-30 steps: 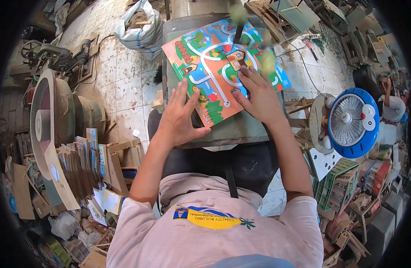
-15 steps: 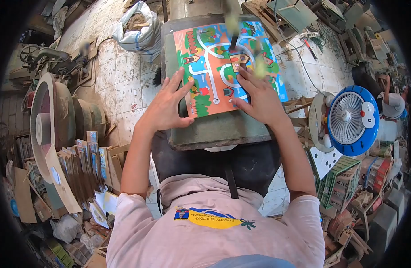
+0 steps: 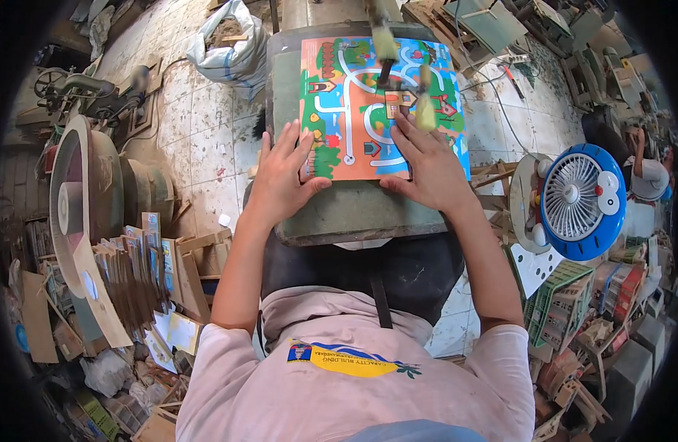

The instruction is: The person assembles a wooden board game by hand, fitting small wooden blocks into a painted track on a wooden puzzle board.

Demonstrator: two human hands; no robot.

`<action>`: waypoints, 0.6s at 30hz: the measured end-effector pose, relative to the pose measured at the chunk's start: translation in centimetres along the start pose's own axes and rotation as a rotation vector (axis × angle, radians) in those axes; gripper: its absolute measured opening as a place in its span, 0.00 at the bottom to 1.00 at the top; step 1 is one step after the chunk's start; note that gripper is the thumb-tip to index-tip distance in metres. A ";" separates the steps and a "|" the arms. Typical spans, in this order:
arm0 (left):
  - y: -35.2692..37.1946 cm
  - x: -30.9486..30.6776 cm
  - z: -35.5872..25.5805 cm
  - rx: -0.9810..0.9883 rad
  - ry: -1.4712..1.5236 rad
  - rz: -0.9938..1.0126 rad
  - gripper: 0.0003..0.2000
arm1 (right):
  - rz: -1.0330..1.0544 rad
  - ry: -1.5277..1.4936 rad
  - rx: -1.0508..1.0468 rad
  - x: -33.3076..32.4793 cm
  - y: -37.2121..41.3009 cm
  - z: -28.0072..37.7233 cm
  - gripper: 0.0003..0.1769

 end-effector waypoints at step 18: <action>-3.2 0.3 3.0 0.067 0.041 0.145 0.50 | -0.008 0.039 0.227 0.5 0.0 1.6 0.49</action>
Point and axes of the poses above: each hand's wrist, its own y-axis away from the middle knuckle, its own x-axis out of the palm, z = x × y, the point moved 8 cm from there along -y, towards the middle knuckle, and after that the axes turned 10 degrees about -z, right-handed, at the moved point
